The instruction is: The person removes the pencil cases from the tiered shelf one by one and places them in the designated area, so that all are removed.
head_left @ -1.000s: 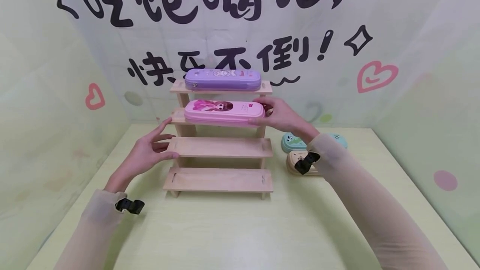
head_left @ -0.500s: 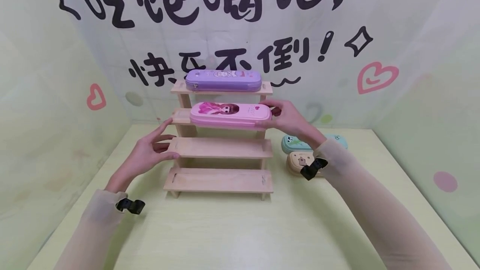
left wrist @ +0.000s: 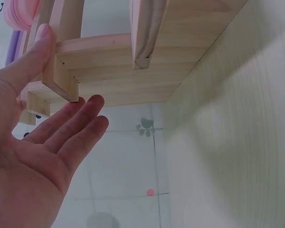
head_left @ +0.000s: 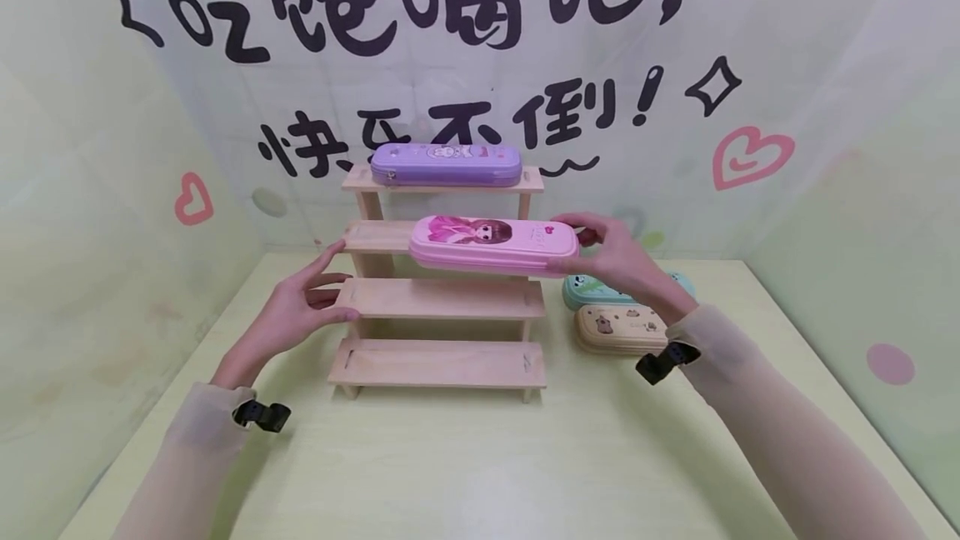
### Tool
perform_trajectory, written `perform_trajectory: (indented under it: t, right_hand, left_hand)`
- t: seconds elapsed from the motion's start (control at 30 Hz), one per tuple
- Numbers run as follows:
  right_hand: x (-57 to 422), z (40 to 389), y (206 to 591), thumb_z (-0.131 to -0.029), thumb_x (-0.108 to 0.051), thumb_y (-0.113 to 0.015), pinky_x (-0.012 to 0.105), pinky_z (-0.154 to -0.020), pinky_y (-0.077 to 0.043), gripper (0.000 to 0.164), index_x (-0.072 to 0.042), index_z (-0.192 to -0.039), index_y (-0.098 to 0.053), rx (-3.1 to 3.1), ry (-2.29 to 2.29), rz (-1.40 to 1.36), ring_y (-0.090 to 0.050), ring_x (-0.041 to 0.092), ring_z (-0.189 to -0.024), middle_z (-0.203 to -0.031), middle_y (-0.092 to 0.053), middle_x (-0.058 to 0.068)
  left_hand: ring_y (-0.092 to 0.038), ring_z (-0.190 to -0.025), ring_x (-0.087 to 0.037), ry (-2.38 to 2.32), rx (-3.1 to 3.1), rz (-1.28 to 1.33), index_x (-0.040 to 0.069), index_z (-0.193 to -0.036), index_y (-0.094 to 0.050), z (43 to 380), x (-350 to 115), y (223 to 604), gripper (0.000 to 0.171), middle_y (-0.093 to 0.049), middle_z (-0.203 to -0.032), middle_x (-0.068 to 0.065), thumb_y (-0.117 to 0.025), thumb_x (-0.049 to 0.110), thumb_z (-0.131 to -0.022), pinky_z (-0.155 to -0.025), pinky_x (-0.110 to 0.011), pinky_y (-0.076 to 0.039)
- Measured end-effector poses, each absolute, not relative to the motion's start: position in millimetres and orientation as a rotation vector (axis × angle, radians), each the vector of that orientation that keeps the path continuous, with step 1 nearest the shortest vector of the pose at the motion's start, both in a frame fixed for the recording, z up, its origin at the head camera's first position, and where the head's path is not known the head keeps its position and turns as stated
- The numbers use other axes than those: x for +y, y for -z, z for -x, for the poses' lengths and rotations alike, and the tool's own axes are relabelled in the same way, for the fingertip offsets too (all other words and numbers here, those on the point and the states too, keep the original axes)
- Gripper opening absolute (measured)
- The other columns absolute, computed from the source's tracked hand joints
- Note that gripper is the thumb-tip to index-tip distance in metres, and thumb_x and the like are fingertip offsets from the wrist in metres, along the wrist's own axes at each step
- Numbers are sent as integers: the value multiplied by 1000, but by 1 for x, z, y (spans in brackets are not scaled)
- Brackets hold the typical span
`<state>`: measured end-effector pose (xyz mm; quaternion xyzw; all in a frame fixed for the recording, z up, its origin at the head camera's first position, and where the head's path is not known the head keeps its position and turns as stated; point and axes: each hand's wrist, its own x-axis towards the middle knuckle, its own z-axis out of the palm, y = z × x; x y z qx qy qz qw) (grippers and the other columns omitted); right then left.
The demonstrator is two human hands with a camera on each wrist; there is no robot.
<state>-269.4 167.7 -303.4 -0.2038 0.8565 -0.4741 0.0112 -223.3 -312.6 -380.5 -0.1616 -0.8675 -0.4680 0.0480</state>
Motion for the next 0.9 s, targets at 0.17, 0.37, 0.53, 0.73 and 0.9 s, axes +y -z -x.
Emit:
perform_trajectory:
  t: [0.17,0.37,0.53,0.73,0.9]
  right_hand:
    - [186,260,303,-85,-34,-91,38,-86,-46,71,-17,-148,-62,2706,1463,617,-55,27,-110,-126,-66,8]
    - [205,246,304,-87,-26,-89,36,-88,-46,67,-15,-148,-62,2713,1491,678,-54,27,-110,-128,-63,7]
    - [216,237,308,-88,-19,-89,31,-85,-48,65,-15,-147,-63,2739,1497,768,-55,25,-108,-126,-64,6]
    - [225,223,320,-85,-14,-90,27,-82,-50,66,-11,-146,-63,2775,1457,827,-56,26,-105,-121,-67,7]
    - [234,213,323,-86,-18,-90,25,-77,-49,65,-17,-145,-64,2805,1429,787,-56,23,-104,-120,-67,3]
  left_hand:
    - [-63,-126,-43,1409,-2635,502,42,-168,-24,224,-313,379,107,-58,-146,-27,-90,15,-86,-98,-40,-58]
    - [-63,-126,-44,1444,-2631,512,41,-168,-24,224,-311,378,107,-57,-146,-28,-89,14,-87,-99,-44,-57]
    - [-63,-126,-44,1434,-2630,504,41,-168,-24,223,-312,381,106,-56,-147,-28,-89,16,-88,-98,-40,-58]
    - [-63,-125,-45,1413,-2664,493,42,-168,-22,219,-315,388,107,-56,-147,-28,-89,21,-88,-96,-35,-60]
    - [-64,-125,-45,1409,-2652,488,43,-168,-24,220,-315,384,107,-57,-147,-28,-89,19,-87,-96,-39,-60]
